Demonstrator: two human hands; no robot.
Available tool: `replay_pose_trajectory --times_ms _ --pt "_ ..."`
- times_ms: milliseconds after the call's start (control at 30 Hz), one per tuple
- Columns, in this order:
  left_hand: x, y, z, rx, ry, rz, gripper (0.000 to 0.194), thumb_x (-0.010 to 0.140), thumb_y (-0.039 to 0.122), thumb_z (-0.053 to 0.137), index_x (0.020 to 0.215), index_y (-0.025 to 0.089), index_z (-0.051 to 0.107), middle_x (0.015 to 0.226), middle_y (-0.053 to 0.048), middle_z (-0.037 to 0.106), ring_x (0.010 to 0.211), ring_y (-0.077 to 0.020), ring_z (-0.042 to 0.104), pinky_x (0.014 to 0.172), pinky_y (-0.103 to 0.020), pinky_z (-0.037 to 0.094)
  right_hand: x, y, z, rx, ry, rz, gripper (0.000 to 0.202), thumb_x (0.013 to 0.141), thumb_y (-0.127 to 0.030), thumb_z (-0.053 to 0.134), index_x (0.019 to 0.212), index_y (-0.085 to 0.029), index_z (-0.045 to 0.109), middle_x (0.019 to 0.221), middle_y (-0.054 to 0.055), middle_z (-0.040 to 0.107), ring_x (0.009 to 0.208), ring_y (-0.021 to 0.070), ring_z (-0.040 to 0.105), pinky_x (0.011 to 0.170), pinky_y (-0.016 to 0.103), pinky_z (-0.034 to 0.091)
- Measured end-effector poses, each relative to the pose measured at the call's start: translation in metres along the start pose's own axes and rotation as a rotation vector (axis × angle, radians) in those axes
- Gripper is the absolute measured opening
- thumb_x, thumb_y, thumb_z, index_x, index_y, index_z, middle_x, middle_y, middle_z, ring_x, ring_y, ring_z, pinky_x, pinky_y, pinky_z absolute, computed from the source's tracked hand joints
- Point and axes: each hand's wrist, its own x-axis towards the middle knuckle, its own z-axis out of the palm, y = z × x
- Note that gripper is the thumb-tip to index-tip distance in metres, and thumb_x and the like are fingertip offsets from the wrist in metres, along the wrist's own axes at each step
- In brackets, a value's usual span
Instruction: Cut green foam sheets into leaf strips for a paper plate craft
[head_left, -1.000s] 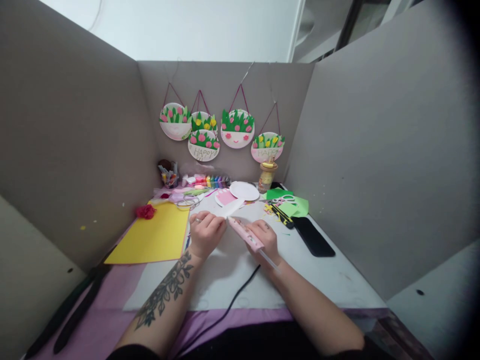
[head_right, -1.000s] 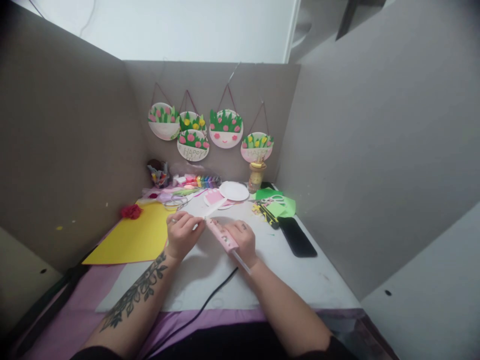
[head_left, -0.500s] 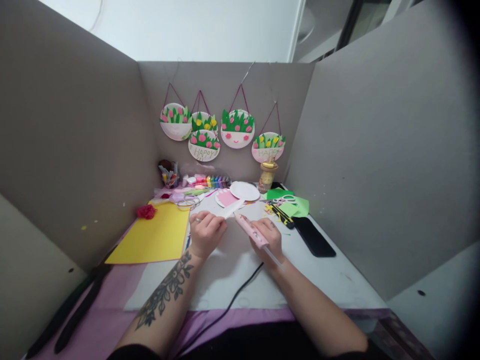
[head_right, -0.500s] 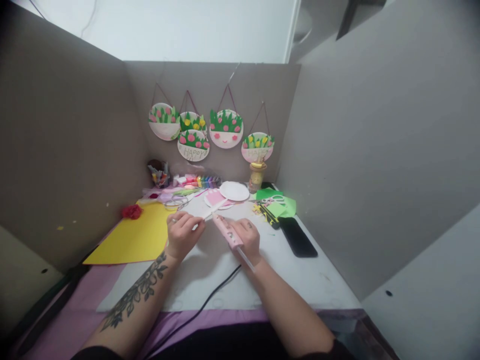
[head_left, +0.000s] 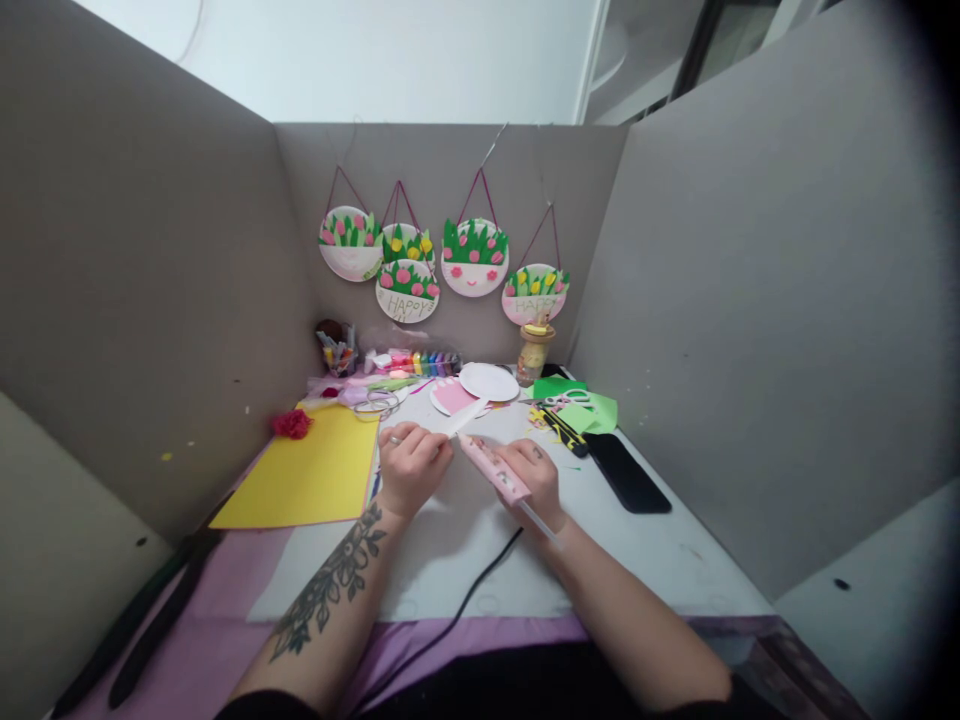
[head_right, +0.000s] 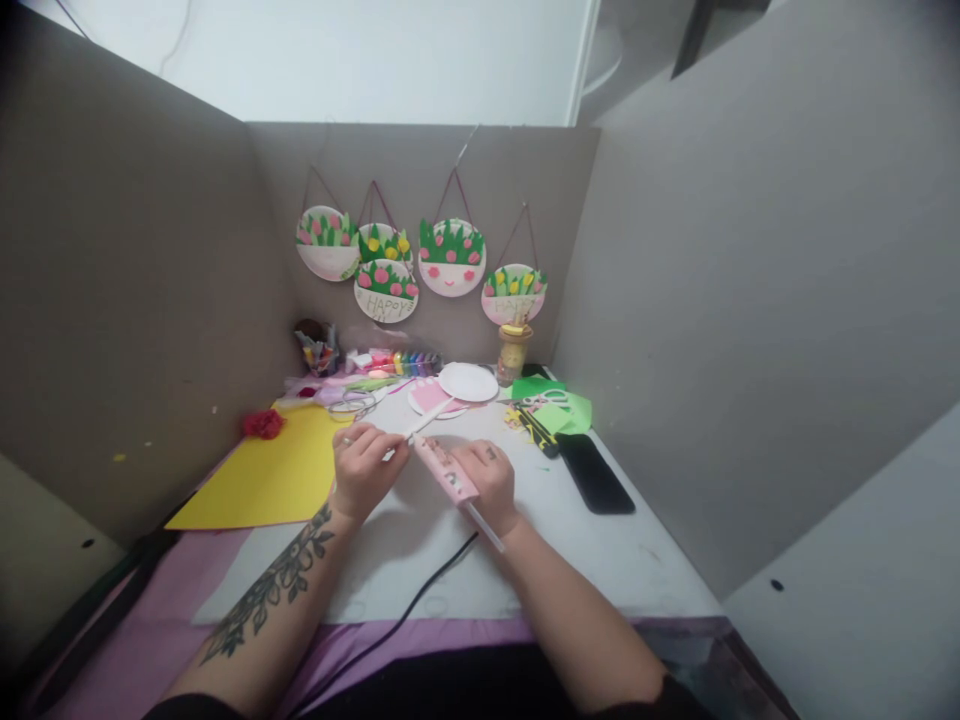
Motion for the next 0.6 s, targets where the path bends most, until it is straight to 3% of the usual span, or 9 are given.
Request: replay_pose_trajectory --times_ms 433,600 --pt "-0.0001 -0.0001 -0.0007 -0.007 -0.001 0.006 0.012 0.074 0.012 0.065 0.069 0.023 0.060 0.055 0.004 0.060 0.068 -0.0165 0.057 0.075 -0.033 0.034 0.0039 -0.0028 -0.0031 -0.012 0.029 0.041 0.020 0.092 -0.022 0.052 0.088 -0.019 0.071 0.066 0.005 0.061 0.069 0.0173 0.054 0.069 0.030 0.043" --pt "-0.0013 -0.0013 -0.0005 -0.010 0.000 0.013 0.011 0.075 0.013 0.065 0.070 0.022 0.060 0.057 0.004 0.060 0.068 -0.0167 0.057 0.075 -0.033 0.034 0.0048 -0.0034 -0.0041 -0.018 0.018 -0.033 0.021 0.091 -0.020 0.052 0.105 -0.021 0.069 0.069 0.003 0.063 0.070 0.0167 0.055 0.070 0.028 0.043"
